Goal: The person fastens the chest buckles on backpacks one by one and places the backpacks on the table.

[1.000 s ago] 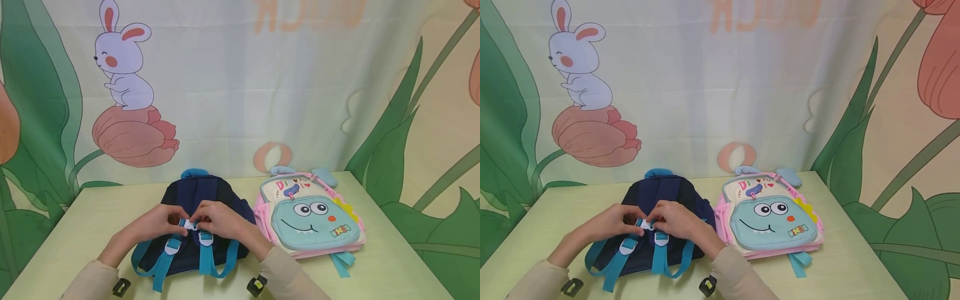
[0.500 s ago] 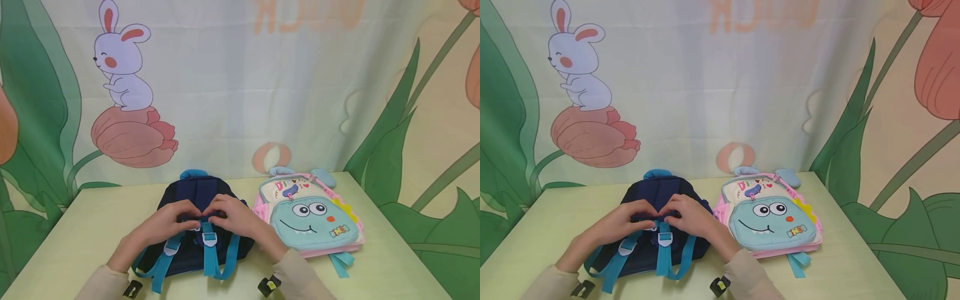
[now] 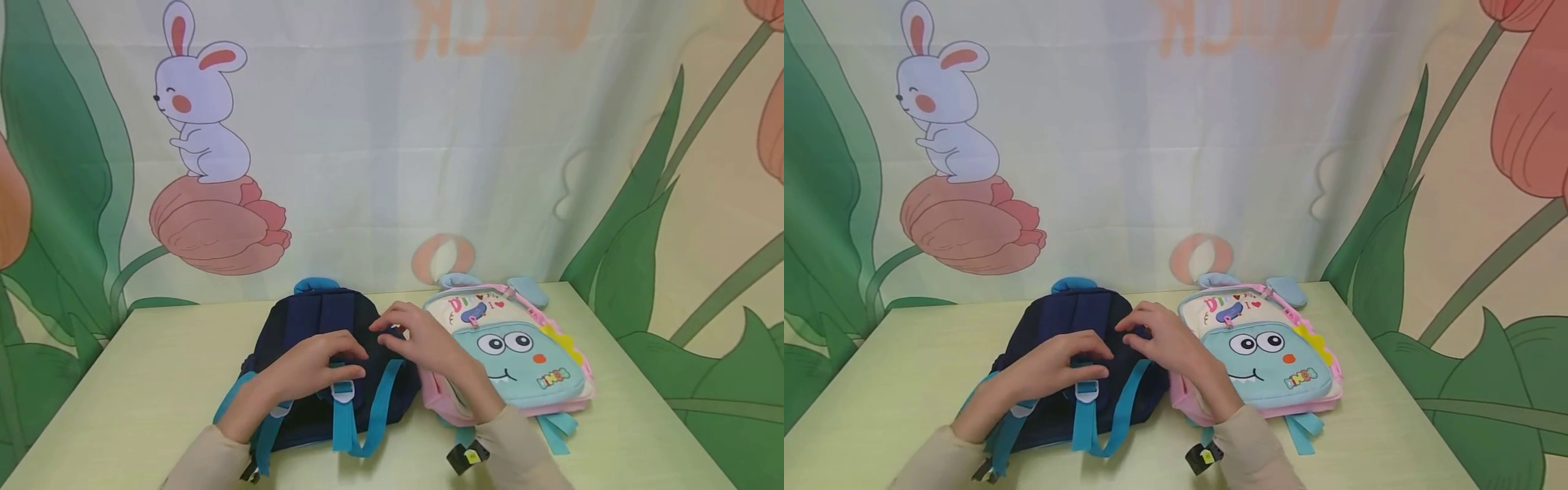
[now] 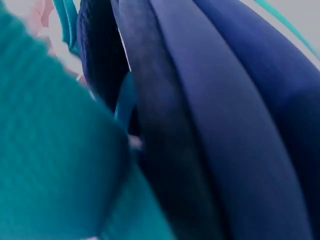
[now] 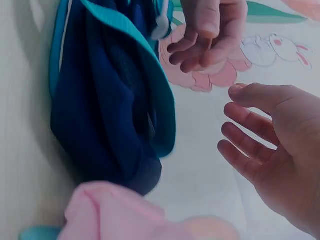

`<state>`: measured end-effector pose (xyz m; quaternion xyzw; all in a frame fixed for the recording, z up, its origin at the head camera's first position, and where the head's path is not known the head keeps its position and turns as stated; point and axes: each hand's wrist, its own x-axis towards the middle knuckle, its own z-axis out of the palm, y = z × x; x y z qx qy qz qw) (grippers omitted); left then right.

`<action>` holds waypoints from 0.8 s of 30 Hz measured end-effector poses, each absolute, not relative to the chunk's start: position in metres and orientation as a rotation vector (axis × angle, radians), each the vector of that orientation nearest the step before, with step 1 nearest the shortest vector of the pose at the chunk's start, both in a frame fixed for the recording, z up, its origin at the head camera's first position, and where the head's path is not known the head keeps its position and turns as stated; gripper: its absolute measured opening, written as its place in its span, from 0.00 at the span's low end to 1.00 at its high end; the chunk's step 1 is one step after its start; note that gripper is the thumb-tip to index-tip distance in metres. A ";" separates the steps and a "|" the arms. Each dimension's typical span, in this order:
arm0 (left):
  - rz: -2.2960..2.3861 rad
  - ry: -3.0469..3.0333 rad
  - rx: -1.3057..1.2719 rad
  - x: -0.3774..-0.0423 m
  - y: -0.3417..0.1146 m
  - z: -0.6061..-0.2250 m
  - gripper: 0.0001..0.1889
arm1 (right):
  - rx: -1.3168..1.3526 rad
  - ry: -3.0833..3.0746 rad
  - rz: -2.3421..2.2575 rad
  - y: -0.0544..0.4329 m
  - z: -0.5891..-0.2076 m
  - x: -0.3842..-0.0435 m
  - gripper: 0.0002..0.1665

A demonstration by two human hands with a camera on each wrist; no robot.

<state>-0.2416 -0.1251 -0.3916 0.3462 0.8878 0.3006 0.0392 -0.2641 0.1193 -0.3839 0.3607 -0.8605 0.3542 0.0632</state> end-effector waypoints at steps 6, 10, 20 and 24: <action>0.882 2.696 1.095 -0.238 -0.102 -0.387 0.17 | 1.011 -2.609 1.074 0.138 -0.385 -0.268 0.11; 0.866 2.692 1.114 -0.234 -0.085 -0.384 0.17 | 0.959 -2.615 1.097 0.152 -0.388 -0.269 0.12; 0.853 2.661 1.109 -0.230 -0.046 -0.386 0.17 | 0.781 -2.661 1.116 0.184 -0.390 -0.268 0.13; 0.867 2.643 1.085 -0.227 -0.032 -0.385 0.17 | 0.750 -2.657 1.117 0.193 -0.391 -0.269 0.14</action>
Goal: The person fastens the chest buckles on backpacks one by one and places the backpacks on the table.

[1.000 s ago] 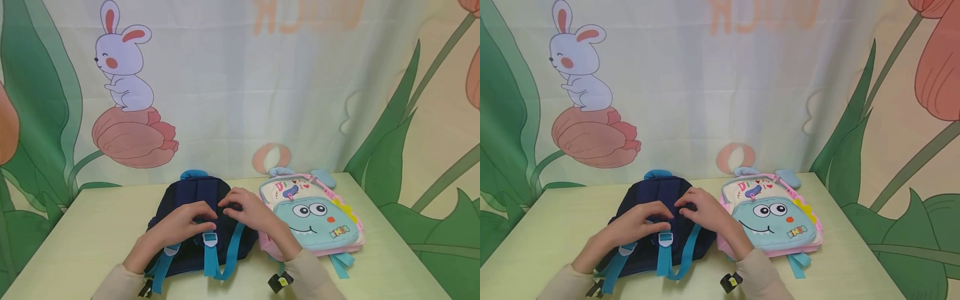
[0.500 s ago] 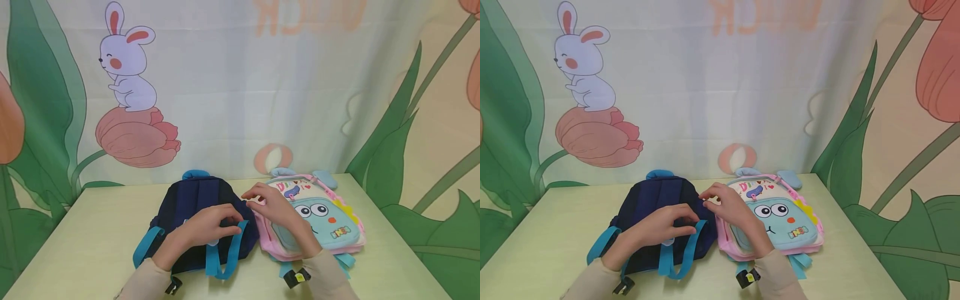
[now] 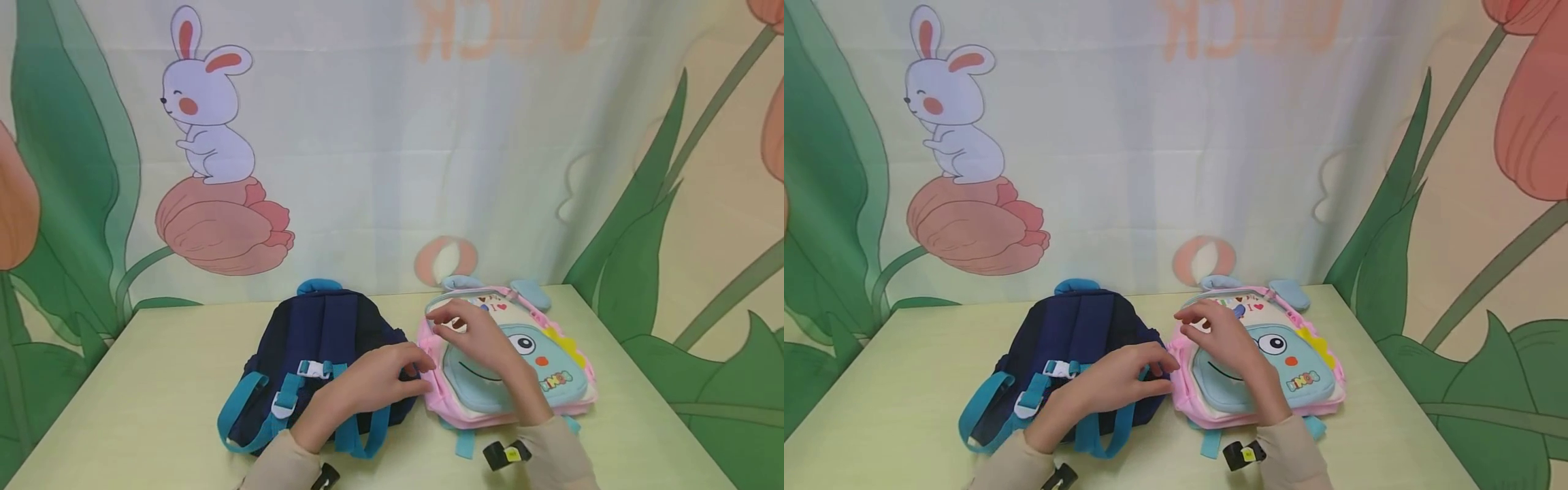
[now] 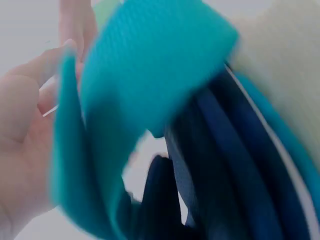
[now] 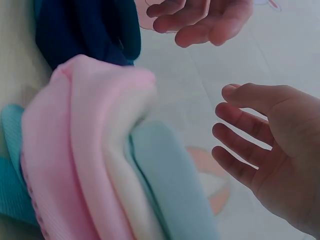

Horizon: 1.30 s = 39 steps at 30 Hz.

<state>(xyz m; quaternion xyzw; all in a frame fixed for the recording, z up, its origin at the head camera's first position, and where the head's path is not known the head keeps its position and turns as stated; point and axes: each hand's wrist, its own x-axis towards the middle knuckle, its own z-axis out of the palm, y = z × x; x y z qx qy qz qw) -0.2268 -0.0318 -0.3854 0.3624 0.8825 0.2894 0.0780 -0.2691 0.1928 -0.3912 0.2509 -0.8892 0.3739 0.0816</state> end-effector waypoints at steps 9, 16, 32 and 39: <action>1.014 2.593 1.027 -0.224 -0.012 -0.389 0.18 | 0.662 -2.656 1.115 0.209 -0.390 -0.271 0.15; 1.069 2.583 1.028 -0.227 -0.006 -0.397 0.18 | 0.667 -2.641 1.137 0.215 -0.389 -0.272 0.15; 1.109 2.626 0.943 -0.231 0.005 -0.404 0.18 | 0.545 -2.724 1.088 0.242 -0.388 -0.274 0.20; 1.126 2.650 0.879 -0.231 0.009 -0.406 0.18 | 0.489 -2.764 1.027 0.258 -0.388 -0.276 0.20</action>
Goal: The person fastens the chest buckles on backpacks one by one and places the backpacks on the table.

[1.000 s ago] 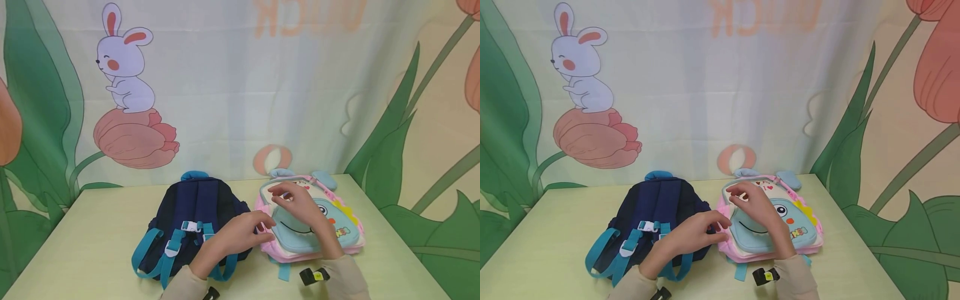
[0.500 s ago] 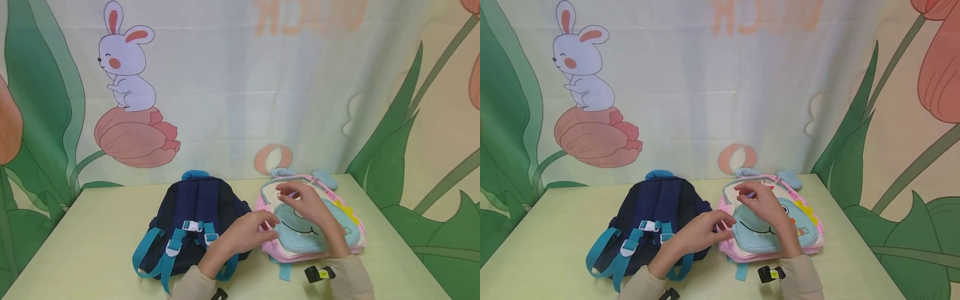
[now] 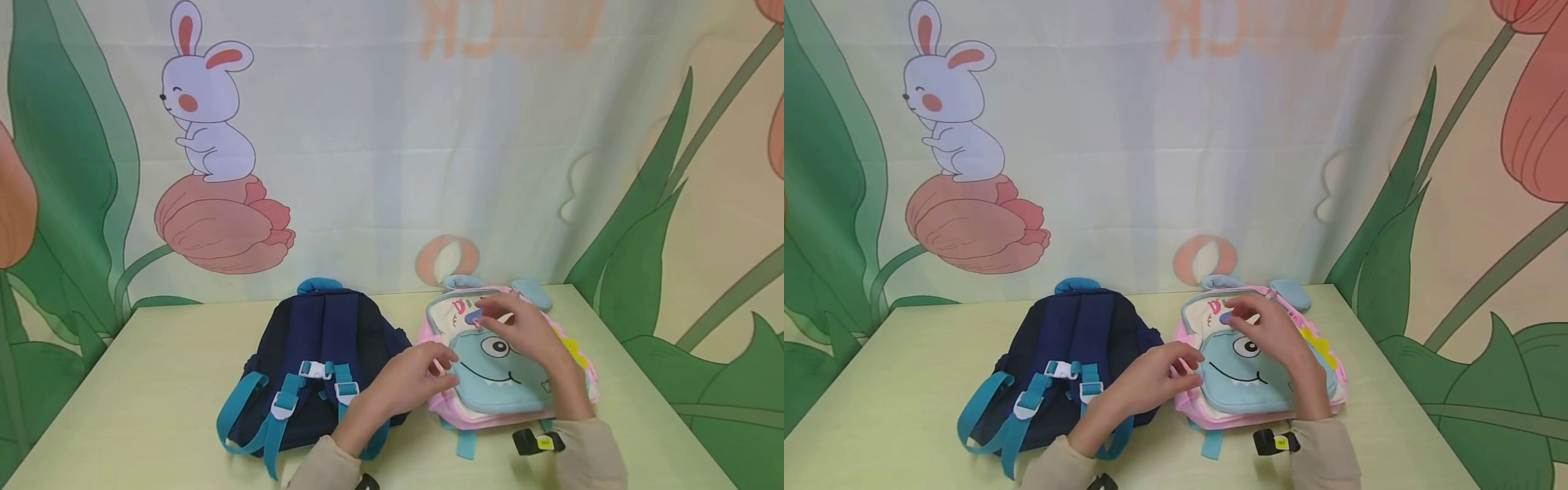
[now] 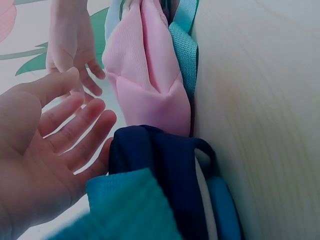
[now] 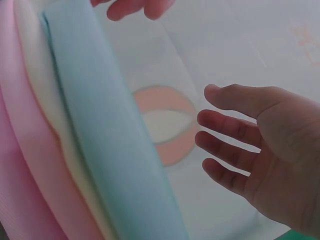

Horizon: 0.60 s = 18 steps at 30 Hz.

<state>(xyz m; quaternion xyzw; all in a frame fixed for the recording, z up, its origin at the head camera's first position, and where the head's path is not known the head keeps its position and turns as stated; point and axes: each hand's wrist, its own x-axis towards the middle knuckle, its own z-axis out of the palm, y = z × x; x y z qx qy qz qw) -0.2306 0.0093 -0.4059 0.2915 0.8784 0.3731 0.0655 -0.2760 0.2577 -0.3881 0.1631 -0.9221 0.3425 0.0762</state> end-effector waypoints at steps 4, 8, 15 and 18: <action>1.146 2.653 0.829 -0.232 0.012 -0.407 0.19 | 0.413 -2.820 1.017 0.269 -0.388 -0.274 0.21; 1.171 2.651 0.775 -0.232 0.013 -0.409 0.20 | 0.358 -2.865 1.004 0.282 -0.389 -0.272 0.23; 1.196 2.645 0.757 -0.232 0.014 -0.412 0.21 | 0.187 -2.938 0.999 0.306 -0.390 -0.267 0.27; 1.209 2.628 0.765 -0.232 0.015 -0.413 0.22 | 0.120 -2.962 0.999 0.315 -0.391 -0.266 0.28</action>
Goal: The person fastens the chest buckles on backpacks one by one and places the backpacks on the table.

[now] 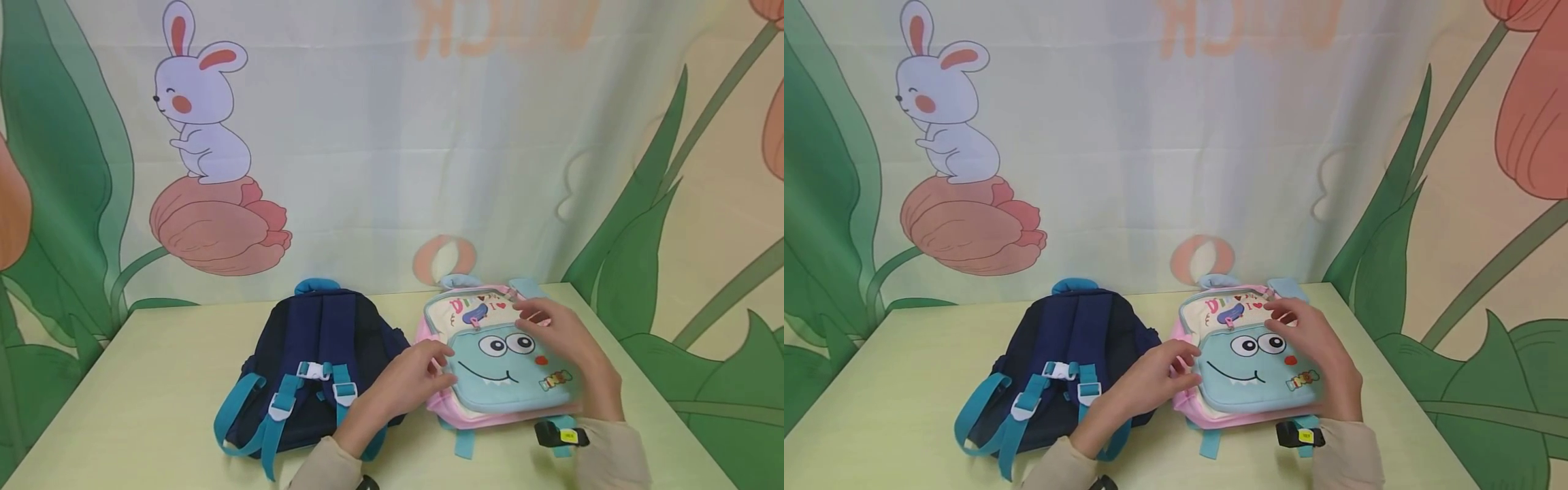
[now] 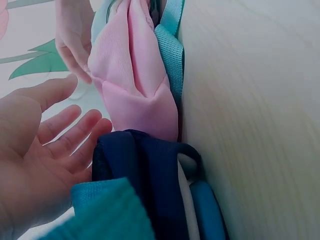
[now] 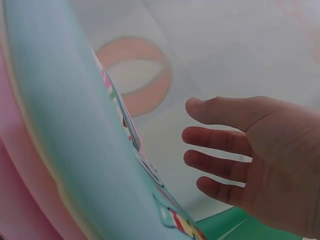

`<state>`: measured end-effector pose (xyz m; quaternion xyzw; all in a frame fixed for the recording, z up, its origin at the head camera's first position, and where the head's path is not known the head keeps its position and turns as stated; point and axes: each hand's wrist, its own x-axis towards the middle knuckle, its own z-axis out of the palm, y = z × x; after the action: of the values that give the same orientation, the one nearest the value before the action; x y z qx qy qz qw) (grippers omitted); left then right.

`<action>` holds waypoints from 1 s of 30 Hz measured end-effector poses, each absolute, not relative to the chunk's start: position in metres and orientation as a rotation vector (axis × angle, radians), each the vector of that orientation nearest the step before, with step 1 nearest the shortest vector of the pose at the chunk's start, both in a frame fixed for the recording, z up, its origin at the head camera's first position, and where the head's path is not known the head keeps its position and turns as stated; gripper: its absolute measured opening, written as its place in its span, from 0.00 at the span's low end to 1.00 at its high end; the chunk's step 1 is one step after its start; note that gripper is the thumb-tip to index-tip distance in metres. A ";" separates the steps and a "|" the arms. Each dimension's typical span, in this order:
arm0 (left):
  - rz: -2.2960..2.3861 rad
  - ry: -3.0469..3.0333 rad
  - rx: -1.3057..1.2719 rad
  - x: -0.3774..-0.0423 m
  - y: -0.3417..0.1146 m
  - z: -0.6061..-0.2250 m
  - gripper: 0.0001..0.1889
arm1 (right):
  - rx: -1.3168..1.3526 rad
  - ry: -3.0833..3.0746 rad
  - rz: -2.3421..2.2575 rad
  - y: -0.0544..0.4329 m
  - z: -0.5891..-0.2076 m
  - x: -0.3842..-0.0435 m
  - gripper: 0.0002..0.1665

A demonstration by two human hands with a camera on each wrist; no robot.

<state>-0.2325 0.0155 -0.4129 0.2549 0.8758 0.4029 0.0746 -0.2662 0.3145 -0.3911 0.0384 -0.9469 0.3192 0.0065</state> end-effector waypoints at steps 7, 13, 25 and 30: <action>1.212 2.610 0.754 -0.232 0.018 -0.416 0.23 | 0.089 -2.951 0.994 0.334 -0.399 -0.262 0.28; 1.189 2.647 0.782 -0.232 0.017 -0.419 0.24 | 0.056 -2.961 1.015 0.349 -0.407 -0.260 0.30; 1.070 2.756 0.803 -0.230 0.016 -0.421 0.24 | -0.001 -2.996 1.059 0.372 -0.419 -0.259 0.34; 1.028 2.774 0.795 -0.229 0.016 -0.421 0.24 | -0.028 -3.026 1.104 0.379 -0.424 -0.259 0.37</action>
<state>-0.2294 0.0160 -0.4212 0.2592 0.9049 0.3354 0.0390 -0.2589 0.3791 -0.4237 -0.0087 -0.9386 0.3425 -0.0397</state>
